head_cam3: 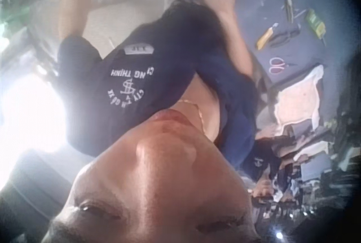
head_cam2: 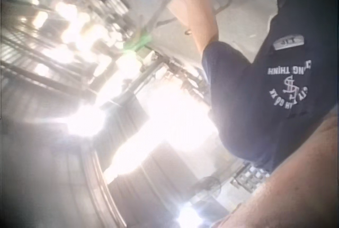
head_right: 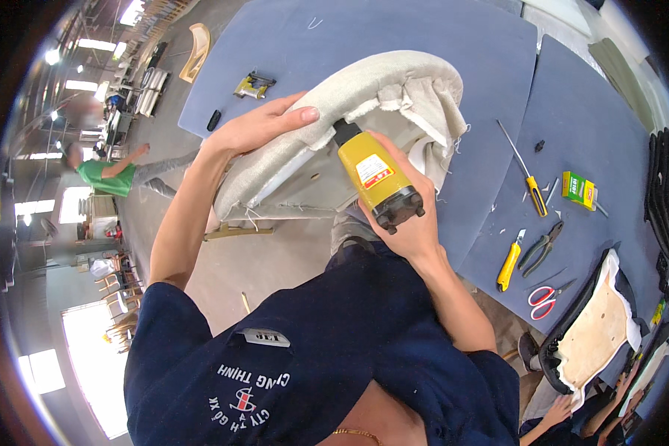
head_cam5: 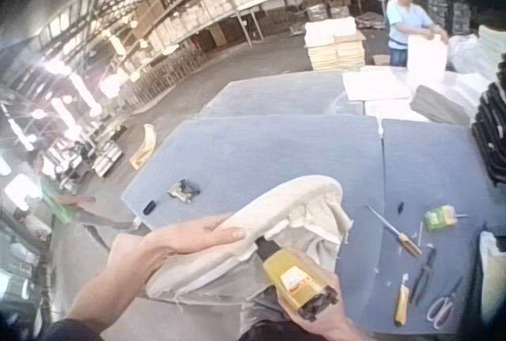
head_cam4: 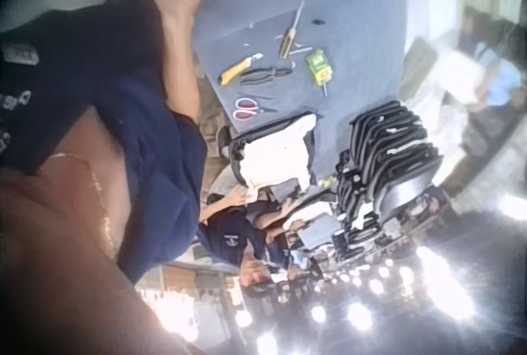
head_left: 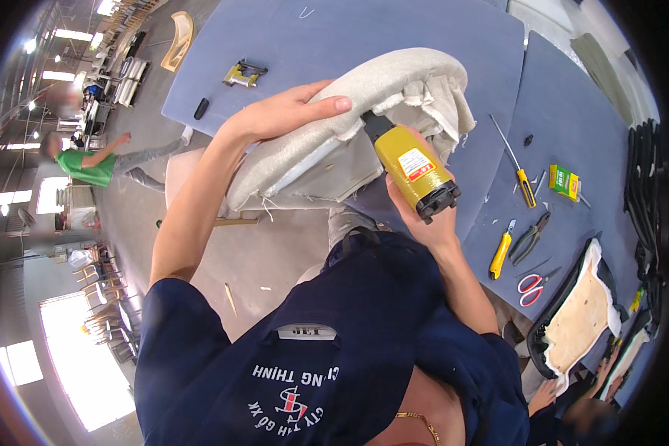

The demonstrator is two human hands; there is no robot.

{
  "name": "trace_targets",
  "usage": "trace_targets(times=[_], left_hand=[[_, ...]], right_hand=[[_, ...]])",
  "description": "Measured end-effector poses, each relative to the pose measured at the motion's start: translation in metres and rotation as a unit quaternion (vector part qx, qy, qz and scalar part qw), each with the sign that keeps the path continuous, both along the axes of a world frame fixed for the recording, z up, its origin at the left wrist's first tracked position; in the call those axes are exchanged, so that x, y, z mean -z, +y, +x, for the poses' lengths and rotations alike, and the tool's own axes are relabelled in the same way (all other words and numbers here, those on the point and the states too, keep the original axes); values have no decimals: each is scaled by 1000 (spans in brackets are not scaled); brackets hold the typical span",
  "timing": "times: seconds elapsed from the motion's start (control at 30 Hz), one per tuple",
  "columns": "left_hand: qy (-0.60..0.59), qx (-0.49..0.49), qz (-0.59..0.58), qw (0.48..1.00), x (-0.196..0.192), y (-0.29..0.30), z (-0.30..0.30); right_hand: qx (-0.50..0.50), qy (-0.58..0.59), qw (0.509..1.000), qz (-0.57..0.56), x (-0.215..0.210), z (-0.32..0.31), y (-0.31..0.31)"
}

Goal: The person staples a white fabric cover onto a curved chair seat using a yellow pneumatic staple gun. They repeatedly pull the fabric taut, staple along the edges, and rotate the seat to work around the perimeter. The finished seat is then placed onto a chair frame.

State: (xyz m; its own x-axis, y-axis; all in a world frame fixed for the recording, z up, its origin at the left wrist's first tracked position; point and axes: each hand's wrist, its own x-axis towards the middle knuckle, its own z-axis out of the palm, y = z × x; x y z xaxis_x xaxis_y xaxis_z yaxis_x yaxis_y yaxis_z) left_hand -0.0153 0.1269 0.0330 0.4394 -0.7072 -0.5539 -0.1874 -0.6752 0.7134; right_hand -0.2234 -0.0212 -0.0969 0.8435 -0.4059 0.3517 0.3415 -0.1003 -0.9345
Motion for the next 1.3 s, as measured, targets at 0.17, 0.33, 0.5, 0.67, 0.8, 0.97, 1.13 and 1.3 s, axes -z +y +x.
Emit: trace_targets(times=[0.17,0.33,0.5,0.67,0.8,0.97,1.13,1.3], left_hand=[[-303,89,16,949,3,-2,-24],[-421,91,71,900,3,-10,-43],[-488,59,89,866,12,-20,-53],[-514,31,107,851,16,-27,-64],[-485,48,101,867,8,-20,-60],[-321,63,-38,944,0,19,-27],[-448,39,18,893,14,1,-48],[-472,20,63,879,10,-11,-62]], right_hand=[[-19,43,997,68,-5,-7,1],[-13,38,998,38,-8,-11,0],[-6,1,1000,-19,-8,-13,5],[-15,0,1000,-12,-9,-7,5],[-35,1,999,-18,-7,-2,4],[-45,28,998,19,-8,-8,0],[1,-7,1000,-10,-12,-16,1],[-7,-29,999,-28,-19,-7,9]])
